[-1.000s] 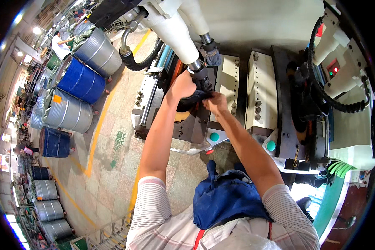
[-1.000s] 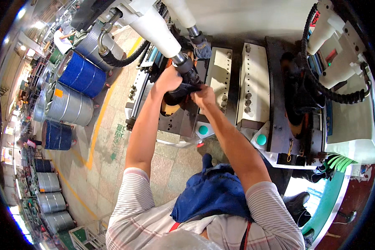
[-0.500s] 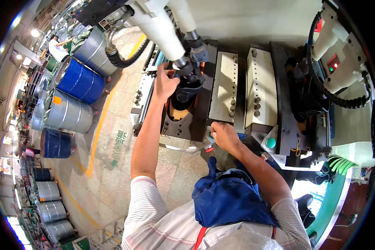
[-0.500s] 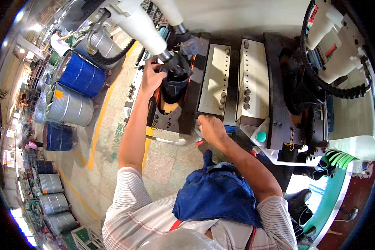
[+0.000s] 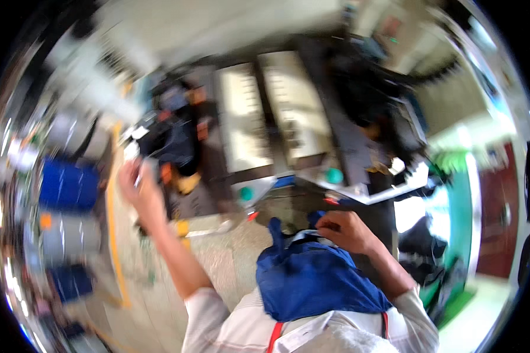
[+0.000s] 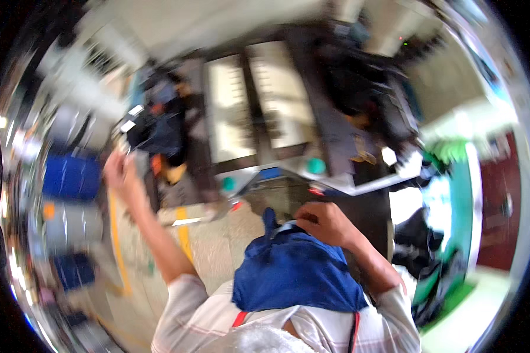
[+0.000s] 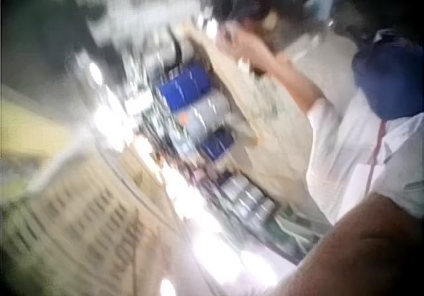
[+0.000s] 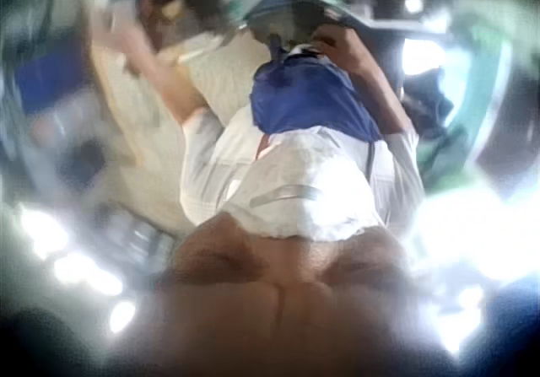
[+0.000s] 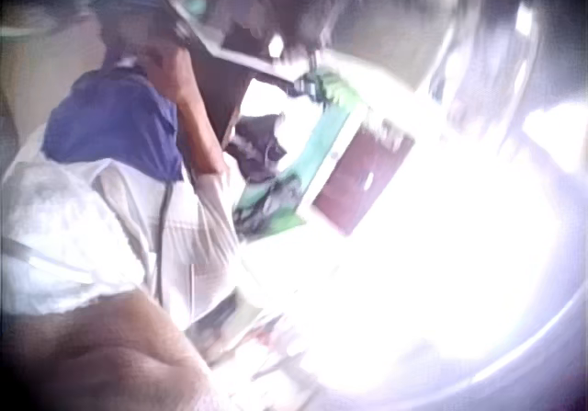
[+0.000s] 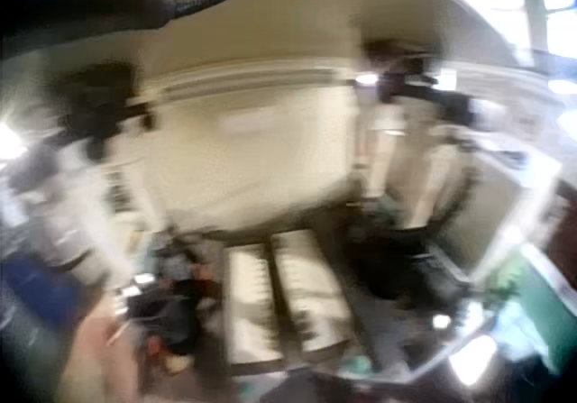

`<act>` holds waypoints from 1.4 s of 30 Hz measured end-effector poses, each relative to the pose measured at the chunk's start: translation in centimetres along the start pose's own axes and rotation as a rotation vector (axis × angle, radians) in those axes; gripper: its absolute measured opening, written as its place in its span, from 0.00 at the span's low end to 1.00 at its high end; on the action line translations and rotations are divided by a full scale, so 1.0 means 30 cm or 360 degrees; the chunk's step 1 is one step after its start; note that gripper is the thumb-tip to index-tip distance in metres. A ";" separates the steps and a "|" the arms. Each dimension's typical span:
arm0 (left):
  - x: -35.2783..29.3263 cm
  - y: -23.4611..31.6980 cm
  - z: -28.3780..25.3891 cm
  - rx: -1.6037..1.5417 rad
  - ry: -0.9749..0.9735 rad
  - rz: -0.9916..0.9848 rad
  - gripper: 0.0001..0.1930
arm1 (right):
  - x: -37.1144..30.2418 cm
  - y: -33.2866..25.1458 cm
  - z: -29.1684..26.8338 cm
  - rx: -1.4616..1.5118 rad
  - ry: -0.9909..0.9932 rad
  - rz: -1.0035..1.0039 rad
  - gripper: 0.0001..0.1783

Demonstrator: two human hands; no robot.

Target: The person operates a shoe-shaping machine by loading boots onto heated molds, activating the mechanical press, and then transferring the boots to a conveyor belt.

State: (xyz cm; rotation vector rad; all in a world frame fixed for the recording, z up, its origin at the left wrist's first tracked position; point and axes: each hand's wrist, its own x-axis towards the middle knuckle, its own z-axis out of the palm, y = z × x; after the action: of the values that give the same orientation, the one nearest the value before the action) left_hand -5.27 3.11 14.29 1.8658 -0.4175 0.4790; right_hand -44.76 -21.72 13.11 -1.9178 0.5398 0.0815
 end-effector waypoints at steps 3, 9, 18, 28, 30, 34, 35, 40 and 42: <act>-0.272 0.148 -0.002 -0.0498 -0.0585 -0.0337 0.10 | -0.098 0.089 -0.053 0.0088 0.0309 0.0124 0.11; -0.775 0.373 0.286 -0.0596 -0.3040 -0.0416 0.22 | -0.244 0.237 -0.096 -0.0014 0.0715 0.0013 0.09; -1.017 0.629 0.521 -0.0325 -0.3422 -0.0055 0.22 | -0.764 0.548 -0.190 -0.0127 0.1517 0.0476 0.10; -1.488 1.001 0.639 -0.0212 -0.3617 0.0007 0.20 | -1.556 1.273 -0.249 -0.0531 0.2888 0.1639 0.25; -1.599 1.116 0.651 -0.0081 -0.3659 0.0207 0.20 | -1.635 1.435 -0.241 0.0258 0.2632 0.1662 0.25; -1.813 1.281 0.713 0.0007 -0.3650 0.0514 0.18 | -1.703 1.629 -0.156 0.0735 0.2774 0.1299 0.22; -1.873 1.305 0.744 -0.0043 -0.3644 0.0504 0.18 | -1.699 1.643 -0.132 0.0853 0.2795 0.1336 0.24; -2.237 1.453 0.937 -0.0214 -0.3477 0.0748 0.16 | -1.589 1.435 -0.145 0.0265 0.2719 0.0857 0.35; -2.389 1.463 1.059 -0.0168 -0.3291 0.0809 0.22 | -1.533 1.334 -0.143 -0.0030 0.2501 0.0848 0.36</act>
State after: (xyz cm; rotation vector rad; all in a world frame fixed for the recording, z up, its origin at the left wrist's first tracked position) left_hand -84.69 -37.30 2.74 1.4491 -2.1398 -1.3648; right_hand -102.91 -22.68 -5.71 -1.4596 2.0308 -1.1525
